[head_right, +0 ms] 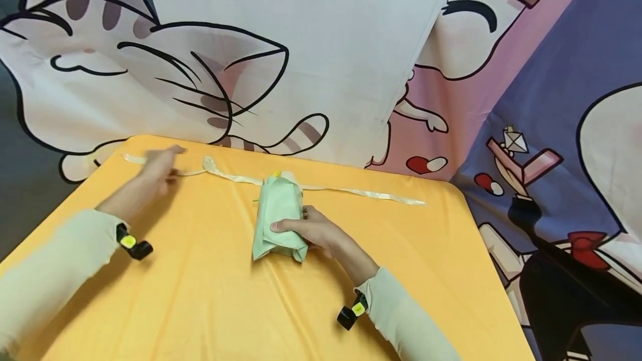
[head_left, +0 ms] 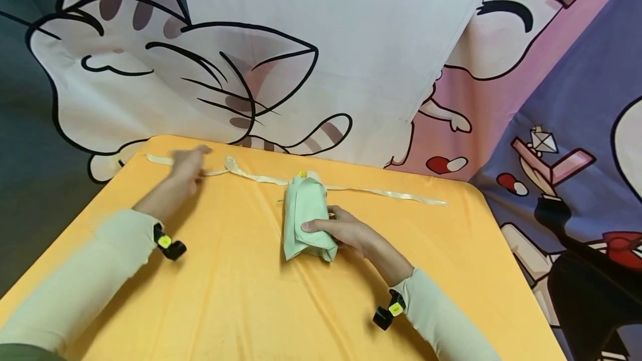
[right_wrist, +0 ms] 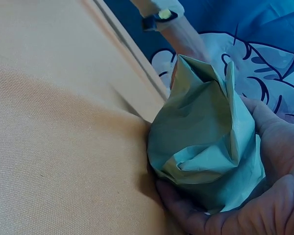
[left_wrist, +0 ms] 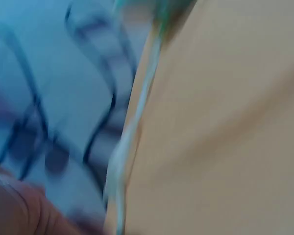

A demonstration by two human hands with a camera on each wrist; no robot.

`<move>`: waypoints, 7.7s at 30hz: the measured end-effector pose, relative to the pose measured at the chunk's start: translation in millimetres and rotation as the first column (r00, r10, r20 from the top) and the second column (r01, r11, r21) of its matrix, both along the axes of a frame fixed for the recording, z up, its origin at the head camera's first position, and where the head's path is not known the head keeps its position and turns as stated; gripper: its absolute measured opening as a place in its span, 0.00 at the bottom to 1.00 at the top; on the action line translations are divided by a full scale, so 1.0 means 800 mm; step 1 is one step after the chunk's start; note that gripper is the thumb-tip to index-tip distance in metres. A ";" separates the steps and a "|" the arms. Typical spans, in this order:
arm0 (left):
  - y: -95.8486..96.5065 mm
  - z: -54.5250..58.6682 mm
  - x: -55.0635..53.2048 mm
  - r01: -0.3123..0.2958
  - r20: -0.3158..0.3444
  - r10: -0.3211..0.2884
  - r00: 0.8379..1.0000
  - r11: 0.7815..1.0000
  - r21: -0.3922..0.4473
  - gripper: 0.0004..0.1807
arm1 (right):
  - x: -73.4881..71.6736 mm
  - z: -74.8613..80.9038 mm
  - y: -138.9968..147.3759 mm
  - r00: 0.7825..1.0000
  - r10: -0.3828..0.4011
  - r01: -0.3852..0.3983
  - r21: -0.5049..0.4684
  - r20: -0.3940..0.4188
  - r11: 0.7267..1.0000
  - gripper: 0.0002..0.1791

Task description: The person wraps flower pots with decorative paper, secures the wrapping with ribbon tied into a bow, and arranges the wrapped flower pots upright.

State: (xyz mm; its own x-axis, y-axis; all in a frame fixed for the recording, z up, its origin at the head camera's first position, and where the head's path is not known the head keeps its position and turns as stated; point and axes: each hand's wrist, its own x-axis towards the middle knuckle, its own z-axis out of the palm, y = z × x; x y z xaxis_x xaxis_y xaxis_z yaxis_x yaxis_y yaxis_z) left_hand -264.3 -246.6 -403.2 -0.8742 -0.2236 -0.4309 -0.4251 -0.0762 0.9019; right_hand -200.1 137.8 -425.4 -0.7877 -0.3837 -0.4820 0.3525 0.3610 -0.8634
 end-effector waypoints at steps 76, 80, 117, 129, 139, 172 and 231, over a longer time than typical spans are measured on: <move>0.135 -0.051 -0.045 0.428 -0.023 -0.848 0.529 0.290 -0.856 0.04 | 0.051 0.004 0.008 0.990 -0.037 0.033 -0.033 -0.137 0.999 0.61; 0.136 -0.053 -0.035 0.429 -0.046 -0.866 0.497 0.292 -0.855 0.07 | 0.048 0.005 0.009 0.990 -0.039 0.036 -0.027 -0.134 0.999 0.61; 0.115 -0.104 0.013 0.428 -0.222 -0.872 0.436 0.418 -0.801 0.05 | 0.036 0.010 0.009 0.998 -0.036 0.034 -0.041 -0.056 0.999 0.60; 0.156 -0.039 0.085 0.641 -0.042 -0.646 0.762 0.762 -0.091 0.36 | 0.028 0.009 0.004 0.999 0.005 -0.007 -0.044 -0.043 0.999 0.54; 0.171 -0.043 0.088 0.692 0.001 -0.693 0.721 0.721 0.027 0.34 | 0.011 0.012 -0.004 0.997 0.076 -0.077 -0.020 -0.012 0.997 0.40; 0.178 -0.031 0.094 0.704 -0.043 -0.703 0.710 0.710 -0.008 0.37 | 0.022 0.006 0.010 0.994 0.057 -0.058 -0.005 -0.096 0.998 0.49; 0.183 -0.031 0.080 0.722 0.060 -0.720 0.692 0.692 -0.019 0.25 | 0.032 -0.022 0.051 0.656 0.186 0.221 0.422 -0.731 0.879 0.13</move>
State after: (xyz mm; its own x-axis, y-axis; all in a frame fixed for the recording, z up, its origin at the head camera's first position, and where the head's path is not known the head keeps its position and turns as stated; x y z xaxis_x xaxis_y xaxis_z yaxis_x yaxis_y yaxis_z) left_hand -199.9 -99.9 -427.7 -0.7541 0.4503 -0.4780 -0.3738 0.3042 0.8762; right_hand -174.8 178.3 -443.0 -0.9495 -0.2723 0.1558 -0.3116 0.7616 -0.5682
